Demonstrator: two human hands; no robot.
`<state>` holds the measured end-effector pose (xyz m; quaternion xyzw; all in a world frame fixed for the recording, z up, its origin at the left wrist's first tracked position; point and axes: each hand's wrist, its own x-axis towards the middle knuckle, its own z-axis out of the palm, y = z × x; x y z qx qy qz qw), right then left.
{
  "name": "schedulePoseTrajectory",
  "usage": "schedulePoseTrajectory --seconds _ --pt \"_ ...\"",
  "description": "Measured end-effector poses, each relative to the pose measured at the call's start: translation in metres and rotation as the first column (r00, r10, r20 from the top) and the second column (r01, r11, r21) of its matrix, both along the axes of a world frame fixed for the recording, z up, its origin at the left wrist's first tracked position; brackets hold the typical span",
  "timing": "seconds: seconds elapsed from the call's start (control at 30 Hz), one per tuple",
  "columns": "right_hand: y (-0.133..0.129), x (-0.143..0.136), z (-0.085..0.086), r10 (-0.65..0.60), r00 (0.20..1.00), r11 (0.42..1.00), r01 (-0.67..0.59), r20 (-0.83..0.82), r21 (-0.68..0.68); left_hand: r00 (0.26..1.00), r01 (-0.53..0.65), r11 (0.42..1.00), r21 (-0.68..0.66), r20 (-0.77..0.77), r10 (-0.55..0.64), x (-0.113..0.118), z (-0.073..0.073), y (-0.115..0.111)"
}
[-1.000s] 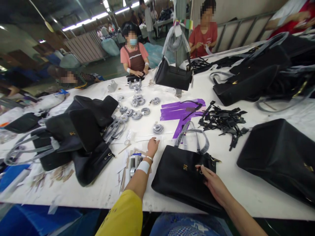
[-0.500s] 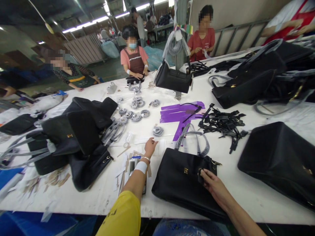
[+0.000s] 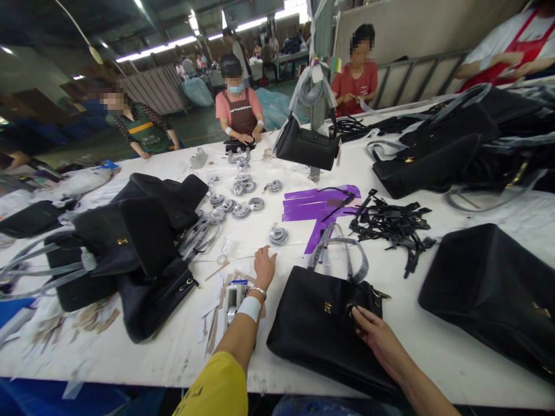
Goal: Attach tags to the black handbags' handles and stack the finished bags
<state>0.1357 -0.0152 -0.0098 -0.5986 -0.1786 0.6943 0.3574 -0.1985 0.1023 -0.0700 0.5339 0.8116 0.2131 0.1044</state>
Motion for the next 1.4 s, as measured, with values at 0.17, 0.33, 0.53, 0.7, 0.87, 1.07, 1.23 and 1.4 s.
schedulePoseTrajectory --seconds 0.17,0.33,0.53,0.7,0.87,1.07,1.23,1.4 --pt "0.0 -0.002 0.001 0.009 1.0 1.0 -0.009 0.003 0.011 0.977 -0.094 0.981 -0.167 0.172 0.122 0.015 -0.011 0.003" --pt "-0.002 0.001 -0.001 0.008 1.0 0.999 -0.008 0.0 0.052 0.953 -0.026 0.987 -0.158 0.295 0.073 0.005 -0.003 0.008" --pt "-0.001 0.002 0.001 -0.018 0.99 0.996 0.03 -0.139 0.088 0.899 0.182 0.983 -0.036 0.41 -0.152 0.012 0.042 -0.005" --pt "0.001 -0.002 0.012 -0.083 0.964 0.993 0.101 -0.251 0.061 0.626 0.354 0.935 -0.01 0.745 -0.229 0.056 0.087 -0.041" --pt "-0.005 -0.008 0.018 -0.185 0.915 0.971 0.227 -0.359 0.077 0.47 0.436 0.895 -0.091 0.871 -0.14 0.103 0.101 -0.085" --pt "-0.014 -0.015 0.017 -0.265 0.879 0.935 0.335 -0.397 0.117 0.44 0.545 0.824 -0.153 0.889 -0.126 0.124 0.095 -0.111" --pt "-0.016 -0.014 0.015 -0.289 0.898 0.926 0.35 -0.331 0.143 0.453 0.572 0.808 -0.143 0.876 -0.165 0.129 0.097 -0.113" --pt "-0.017 -0.014 0.014 -0.249 0.938 0.936 0.298 -0.242 0.19 0.446 0.577 0.804 -0.142 0.88 -0.164 0.132 0.103 -0.111"
